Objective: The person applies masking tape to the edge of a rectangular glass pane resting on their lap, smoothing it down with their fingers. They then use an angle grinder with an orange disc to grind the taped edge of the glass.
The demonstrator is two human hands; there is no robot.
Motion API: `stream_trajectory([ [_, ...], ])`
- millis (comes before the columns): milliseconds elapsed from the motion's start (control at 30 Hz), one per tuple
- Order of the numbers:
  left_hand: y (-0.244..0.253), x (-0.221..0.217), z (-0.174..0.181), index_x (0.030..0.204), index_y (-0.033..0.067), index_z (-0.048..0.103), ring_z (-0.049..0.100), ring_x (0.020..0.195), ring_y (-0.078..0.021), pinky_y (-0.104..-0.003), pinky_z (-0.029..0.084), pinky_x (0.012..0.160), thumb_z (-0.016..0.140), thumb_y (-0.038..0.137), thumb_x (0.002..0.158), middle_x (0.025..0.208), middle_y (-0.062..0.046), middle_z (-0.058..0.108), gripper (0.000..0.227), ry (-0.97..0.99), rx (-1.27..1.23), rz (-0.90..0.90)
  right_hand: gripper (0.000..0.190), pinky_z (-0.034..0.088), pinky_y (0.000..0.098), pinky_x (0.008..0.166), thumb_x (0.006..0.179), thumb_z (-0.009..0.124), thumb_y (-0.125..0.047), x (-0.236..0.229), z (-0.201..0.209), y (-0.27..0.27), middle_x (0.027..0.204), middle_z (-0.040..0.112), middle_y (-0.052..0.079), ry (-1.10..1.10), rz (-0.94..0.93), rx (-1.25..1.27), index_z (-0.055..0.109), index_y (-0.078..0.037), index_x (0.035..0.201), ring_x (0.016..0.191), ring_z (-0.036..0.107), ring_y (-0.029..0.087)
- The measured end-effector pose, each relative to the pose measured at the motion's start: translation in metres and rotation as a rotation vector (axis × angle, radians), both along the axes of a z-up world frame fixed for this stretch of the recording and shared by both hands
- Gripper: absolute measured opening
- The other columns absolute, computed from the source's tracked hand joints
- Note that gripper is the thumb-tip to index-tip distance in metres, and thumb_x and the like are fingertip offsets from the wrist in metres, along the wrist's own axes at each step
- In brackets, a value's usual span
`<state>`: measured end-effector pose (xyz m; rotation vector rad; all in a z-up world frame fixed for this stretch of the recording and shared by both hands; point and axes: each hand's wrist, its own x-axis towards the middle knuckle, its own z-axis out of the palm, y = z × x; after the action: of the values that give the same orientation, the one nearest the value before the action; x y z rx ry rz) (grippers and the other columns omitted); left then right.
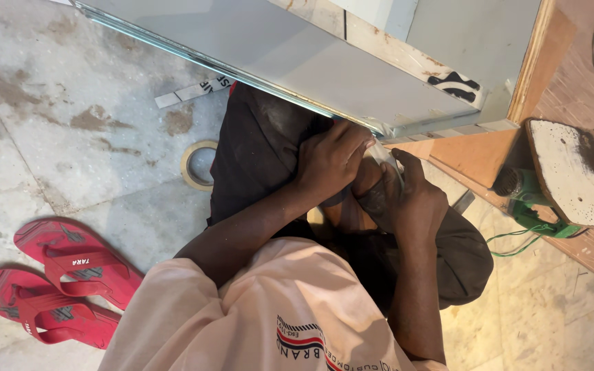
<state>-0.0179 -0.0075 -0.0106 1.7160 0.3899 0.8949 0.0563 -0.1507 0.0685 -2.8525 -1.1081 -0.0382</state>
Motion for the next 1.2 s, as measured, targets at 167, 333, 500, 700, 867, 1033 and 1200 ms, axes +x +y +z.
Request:
stream_trajectory([
  [167,-0.002,0.008,-0.013,0.107,0.0081,0.065,0.072,0.073,-0.0257,-0.035,0.058,0.064,0.070,0.009,0.097,0.092,-0.007,0.071,0.011,-0.001,0.134,0.021,0.025,0.053,0.0414,0.058,0.099,0.077,-0.026,0.000,-0.005,0.000,0.081,0.074,0.014,-0.044,0.023,0.056,0.071,-0.014,0.121,0.068,0.072,0.033],
  [333,-0.006,0.011,-0.018,0.107,0.0077,0.063,0.074,0.073,-0.0224,-0.033,0.059,0.065,0.070,0.011,0.100,0.092,-0.006,0.074,0.010,-0.053,0.136,0.011,0.019,0.055,0.0374,0.062,0.101,0.078,-0.022,0.003,-0.006,-0.003,0.093,0.077,0.011,-0.081,0.060,0.161,0.071,-0.013,0.116,0.075,0.074,0.029],
  [500,-0.007,0.012,-0.020,0.107,0.0077,0.060,0.073,0.073,-0.0223,-0.034,0.058,0.066,0.070,0.013,0.101,0.089,-0.007,0.073,0.013,-0.040,0.197,0.034,0.014,0.053,0.0386,0.059,0.100,0.080,-0.022,0.016,-0.010,-0.004,0.082,0.073,0.011,-0.101,0.048,0.149,0.073,-0.014,0.109,0.069,0.071,0.030],
  [700,-0.009,0.016,-0.023,0.107,0.0086,0.058,0.071,0.069,-0.0231,-0.035,0.057,0.064,0.071,0.016,0.101,0.080,-0.007,0.070,0.016,0.006,0.229,0.058,0.015,0.050,0.0410,0.056,0.099,0.082,-0.024,0.026,-0.018,-0.005,0.075,0.070,0.011,-0.152,0.042,0.120,0.074,-0.014,0.105,0.065,0.068,0.031],
  [867,-0.010,0.022,-0.029,0.103,0.0099,0.057,0.071,0.067,-0.0225,-0.036,0.057,0.063,0.073,0.017,0.100,0.076,-0.006,0.070,0.017,0.030,0.238,0.051,0.018,0.049,0.0419,0.058,0.099,0.082,-0.022,0.035,-0.023,-0.009,0.076,0.069,0.011,-0.173,0.101,0.153,0.071,-0.009,0.102,0.068,0.067,0.032],
  [1033,-0.009,0.024,-0.028,0.102,0.0090,0.058,0.071,0.068,-0.0245,-0.038,0.057,0.063,0.072,0.015,0.099,0.077,-0.007,0.070,0.016,0.024,0.280,0.053,0.014,0.051,0.0422,0.065,0.095,0.081,-0.009,0.051,-0.030,-0.008,0.075,0.071,0.006,-0.046,0.157,0.239,0.068,-0.006,0.098,0.071,0.068,0.030],
  [1200,-0.011,0.025,-0.026,0.100,0.0094,0.057,0.071,0.067,-0.0253,-0.038,0.057,0.063,0.072,0.017,0.100,0.076,-0.008,0.069,0.016,0.017,0.253,0.064,0.013,0.053,0.0420,0.072,0.092,0.076,0.001,0.064,-0.043,-0.008,0.081,0.072,0.007,-0.013,0.210,0.320,0.066,-0.005,0.098,0.078,0.070,0.031],
])
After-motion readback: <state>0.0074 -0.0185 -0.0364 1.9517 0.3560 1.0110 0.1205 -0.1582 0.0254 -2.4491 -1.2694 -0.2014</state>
